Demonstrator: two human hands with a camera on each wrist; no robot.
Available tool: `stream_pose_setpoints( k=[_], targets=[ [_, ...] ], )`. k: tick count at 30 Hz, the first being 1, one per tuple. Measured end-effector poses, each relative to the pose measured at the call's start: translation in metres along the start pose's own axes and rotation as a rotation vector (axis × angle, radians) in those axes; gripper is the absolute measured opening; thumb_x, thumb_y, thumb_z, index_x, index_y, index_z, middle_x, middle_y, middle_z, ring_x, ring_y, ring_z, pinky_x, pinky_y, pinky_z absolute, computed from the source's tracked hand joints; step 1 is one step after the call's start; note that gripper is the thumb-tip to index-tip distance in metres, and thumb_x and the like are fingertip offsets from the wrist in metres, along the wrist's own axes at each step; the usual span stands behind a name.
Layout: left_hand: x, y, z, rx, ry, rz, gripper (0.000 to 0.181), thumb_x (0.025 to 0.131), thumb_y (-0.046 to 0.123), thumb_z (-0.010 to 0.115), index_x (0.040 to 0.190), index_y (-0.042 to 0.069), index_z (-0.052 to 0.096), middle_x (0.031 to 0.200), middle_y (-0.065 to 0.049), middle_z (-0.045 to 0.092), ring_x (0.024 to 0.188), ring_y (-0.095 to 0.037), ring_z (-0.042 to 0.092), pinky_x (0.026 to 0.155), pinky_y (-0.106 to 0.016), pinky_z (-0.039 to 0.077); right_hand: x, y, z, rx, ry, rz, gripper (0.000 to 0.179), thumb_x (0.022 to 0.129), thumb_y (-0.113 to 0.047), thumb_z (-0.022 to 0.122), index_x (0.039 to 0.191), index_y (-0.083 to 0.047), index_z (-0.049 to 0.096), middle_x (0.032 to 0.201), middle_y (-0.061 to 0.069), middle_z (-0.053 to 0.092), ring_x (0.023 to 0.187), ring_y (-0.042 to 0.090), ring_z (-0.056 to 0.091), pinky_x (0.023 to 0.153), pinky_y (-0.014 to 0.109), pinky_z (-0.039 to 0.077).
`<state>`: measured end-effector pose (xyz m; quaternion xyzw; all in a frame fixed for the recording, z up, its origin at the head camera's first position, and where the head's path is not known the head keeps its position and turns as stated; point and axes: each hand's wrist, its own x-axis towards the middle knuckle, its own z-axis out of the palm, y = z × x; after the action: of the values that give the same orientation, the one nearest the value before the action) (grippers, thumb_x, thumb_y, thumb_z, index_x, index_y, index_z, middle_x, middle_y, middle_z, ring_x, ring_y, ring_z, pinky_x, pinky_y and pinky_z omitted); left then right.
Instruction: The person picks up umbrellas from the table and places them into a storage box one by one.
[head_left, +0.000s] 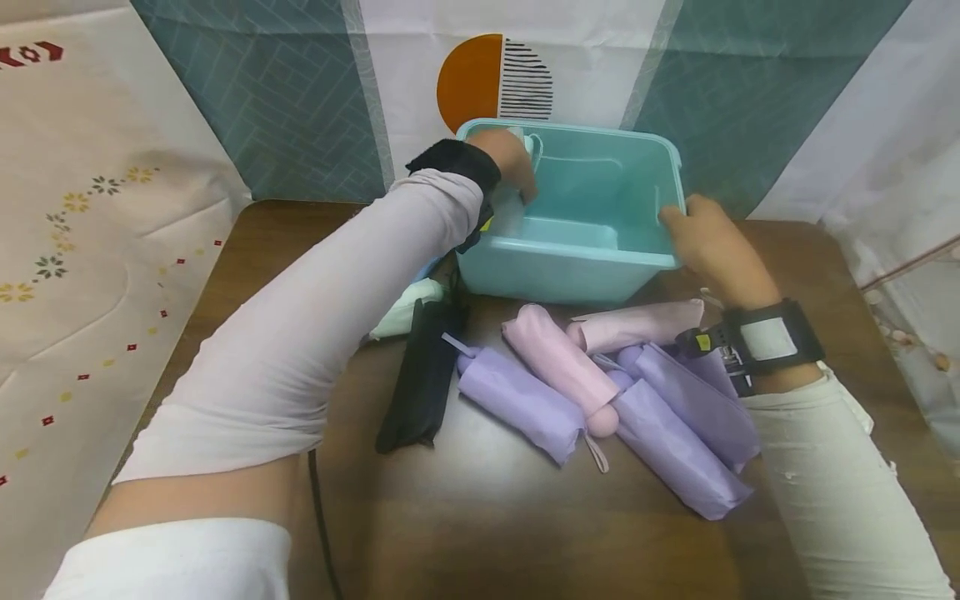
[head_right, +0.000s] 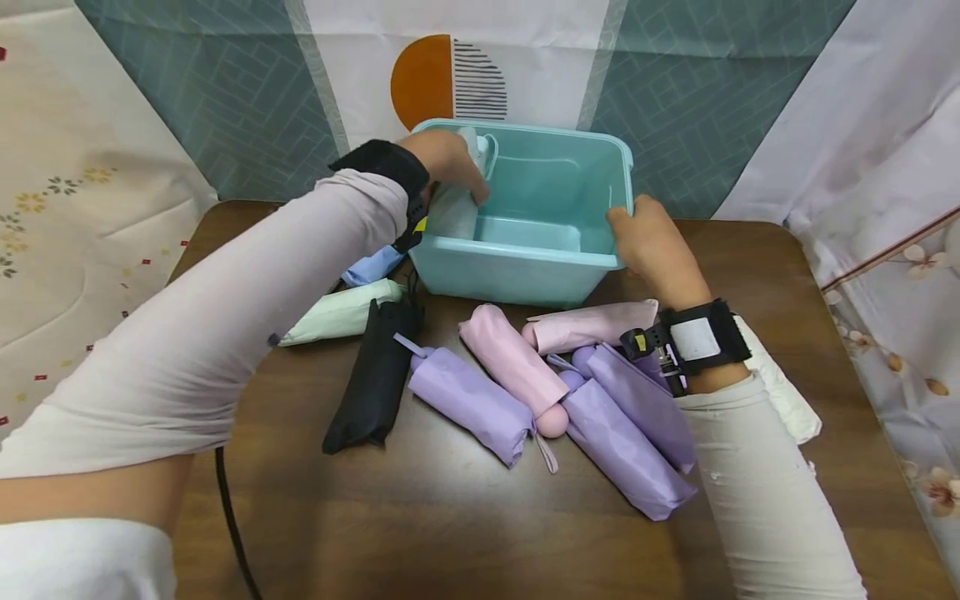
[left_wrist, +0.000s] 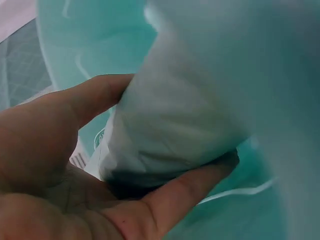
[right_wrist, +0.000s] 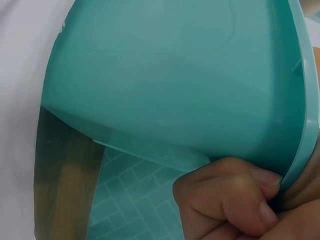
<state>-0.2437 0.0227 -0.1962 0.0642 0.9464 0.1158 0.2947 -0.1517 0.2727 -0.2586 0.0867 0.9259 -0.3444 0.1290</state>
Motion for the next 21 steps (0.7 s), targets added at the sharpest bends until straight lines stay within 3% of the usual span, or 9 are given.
stream_pose_setpoints(
  k=[4, 10, 17, 21],
  targets=[
    [0.001, -0.002, 0.008, 0.039, 0.004, 0.016, 0.058, 0.089, 0.034, 0.062, 0.139, 0.007, 0.049, 0.134, -0.008, 0.048, 0.112, -0.021, 0.046, 0.093, -0.033, 0.041, -0.001, 0.003, 0.0, -0.02, -0.004, -0.009, 0.056, 0.1, -0.046, 0.024, 0.121, 0.004, 0.037, 0.095, 0.017, 0.042, 0.067, 0.028, 0.048, 0.057, 0.04, 0.041],
    [-0.007, 0.007, 0.016, 0.089, 0.001, 0.057, 0.049, 0.09, 0.028, 0.062, 0.135, 0.009, 0.054, 0.129, -0.007, 0.052, 0.106, -0.021, 0.047, 0.087, -0.031, 0.042, -0.002, 0.006, -0.001, -0.013, -0.01, -0.01, 0.059, 0.1, -0.047, 0.023, 0.126, 0.005, 0.036, 0.104, 0.019, 0.043, 0.082, 0.033, 0.049, 0.063, 0.041, 0.043],
    [-0.013, 0.005, 0.016, 0.165, 0.014, 0.104, 0.047, 0.09, 0.024, 0.066, 0.132, 0.007, 0.056, 0.125, -0.009, 0.053, 0.104, -0.021, 0.048, 0.085, -0.03, 0.043, -0.003, 0.008, -0.003, -0.016, -0.002, -0.028, 0.055, 0.1, -0.046, 0.024, 0.12, 0.003, 0.038, 0.094, 0.018, 0.042, 0.068, 0.029, 0.048, 0.057, 0.04, 0.041],
    [-0.016, 0.004, 0.011, 0.237, -0.012, 0.122, 0.05, 0.09, 0.026, 0.067, 0.134, 0.006, 0.055, 0.128, -0.01, 0.052, 0.108, -0.022, 0.049, 0.089, -0.031, 0.043, -0.003, 0.008, -0.006, -0.022, -0.007, -0.029, 0.056, 0.1, -0.047, 0.024, 0.121, 0.003, 0.038, 0.098, 0.018, 0.043, 0.074, 0.029, 0.048, 0.059, 0.04, 0.041]
  ],
)
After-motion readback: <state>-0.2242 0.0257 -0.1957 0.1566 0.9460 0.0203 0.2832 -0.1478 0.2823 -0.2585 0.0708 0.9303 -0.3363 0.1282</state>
